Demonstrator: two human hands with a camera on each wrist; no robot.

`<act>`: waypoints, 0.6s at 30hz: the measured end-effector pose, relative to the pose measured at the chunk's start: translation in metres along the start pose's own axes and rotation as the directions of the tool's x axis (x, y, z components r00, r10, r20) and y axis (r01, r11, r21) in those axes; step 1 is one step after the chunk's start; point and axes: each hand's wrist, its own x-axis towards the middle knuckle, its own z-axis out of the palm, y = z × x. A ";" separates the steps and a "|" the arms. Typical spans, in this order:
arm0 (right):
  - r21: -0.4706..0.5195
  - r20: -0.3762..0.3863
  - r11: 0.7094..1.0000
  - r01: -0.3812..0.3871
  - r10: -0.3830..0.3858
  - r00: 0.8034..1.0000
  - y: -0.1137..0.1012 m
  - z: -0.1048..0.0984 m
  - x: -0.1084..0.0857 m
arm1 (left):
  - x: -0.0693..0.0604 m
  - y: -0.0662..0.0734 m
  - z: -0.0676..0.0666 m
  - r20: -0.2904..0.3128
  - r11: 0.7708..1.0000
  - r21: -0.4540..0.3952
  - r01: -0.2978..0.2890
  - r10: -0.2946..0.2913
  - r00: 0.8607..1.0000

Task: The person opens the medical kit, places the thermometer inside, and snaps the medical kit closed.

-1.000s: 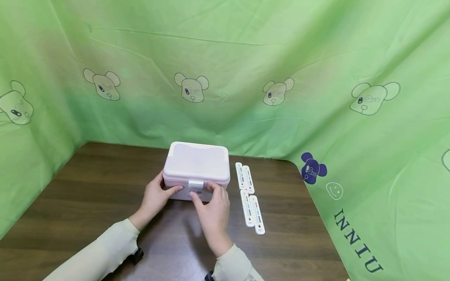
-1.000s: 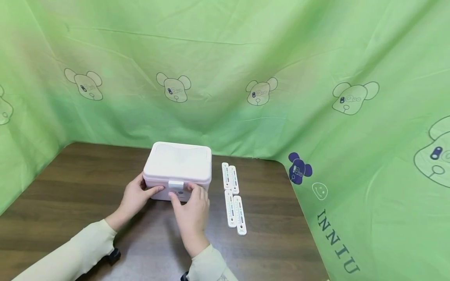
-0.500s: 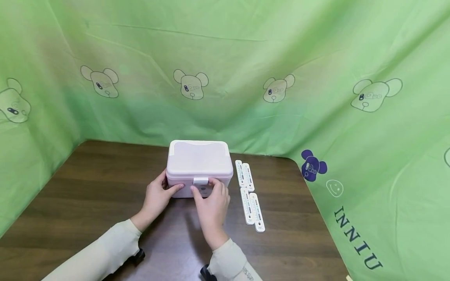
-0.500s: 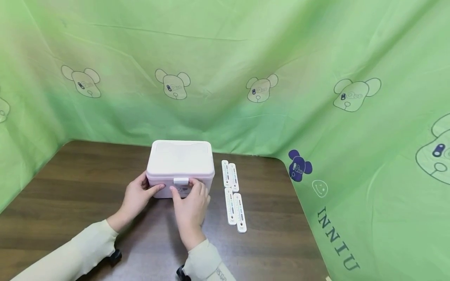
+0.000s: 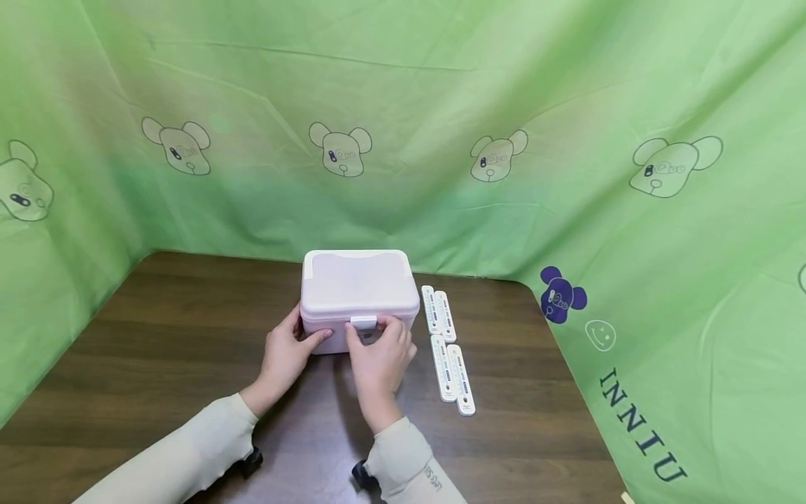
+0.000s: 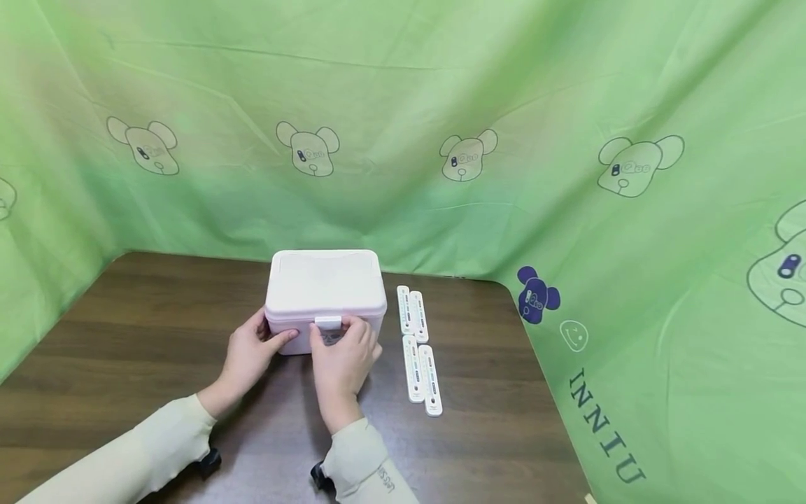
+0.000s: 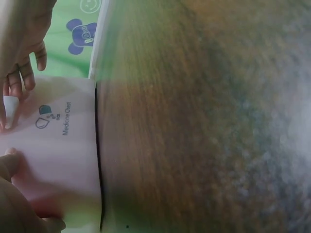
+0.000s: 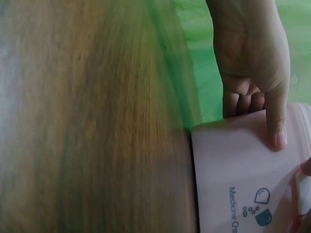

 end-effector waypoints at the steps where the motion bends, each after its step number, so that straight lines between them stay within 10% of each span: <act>1: -0.001 0.003 1.000 0.004 -0.004 1.000 0.000 0.000 0.001 | 0.000 0.000 0.000 -0.002 1.000 0.005 -0.002 0.002 1.000; 18: -0.150 0.106 0.988 0.034 -0.018 0.994 -0.004 -0.011 0.015 | 0.001 0.000 0.001 -0.026 0.999 0.050 0.005 -0.003 1.000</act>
